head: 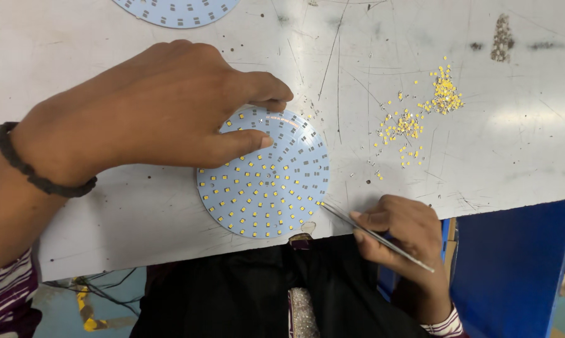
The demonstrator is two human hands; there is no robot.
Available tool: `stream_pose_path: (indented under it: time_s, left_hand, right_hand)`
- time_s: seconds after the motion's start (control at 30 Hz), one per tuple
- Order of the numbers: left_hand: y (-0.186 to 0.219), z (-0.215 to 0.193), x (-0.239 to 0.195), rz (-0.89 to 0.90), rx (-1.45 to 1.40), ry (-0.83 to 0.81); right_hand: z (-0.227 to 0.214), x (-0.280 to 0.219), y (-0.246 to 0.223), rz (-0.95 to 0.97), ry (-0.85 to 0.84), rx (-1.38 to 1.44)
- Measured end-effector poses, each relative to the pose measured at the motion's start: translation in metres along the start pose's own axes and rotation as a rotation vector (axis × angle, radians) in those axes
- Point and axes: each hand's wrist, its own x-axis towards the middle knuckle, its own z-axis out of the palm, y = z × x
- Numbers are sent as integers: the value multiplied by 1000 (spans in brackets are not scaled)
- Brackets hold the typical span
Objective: The person uses tweezers to place small yellow LED chips onto circular blue PCBs arranged on a white workbench. They pick up each chip from a pile and position it into designated spots on the board, working methodically across multiple boards.
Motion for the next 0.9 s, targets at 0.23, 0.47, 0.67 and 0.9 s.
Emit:
stream_pose_path:
  time_s: [0.23,0.47,0.67,0.9]
  left_hand:
    - [11,-11,-3,-4,-40,6]
    - [4,-4,2,-33,16,-50]
    - [4,-4,4,89,-63,95]
    - [15,2,17,77,-13,37]
  right_hand:
    - [-16,19,21,-18,-140,143]
    - [-16,23,18,-26,-155,131]
    - [-20,1,15,60,107,159]
    - [-26,-28,32,182,322,45]
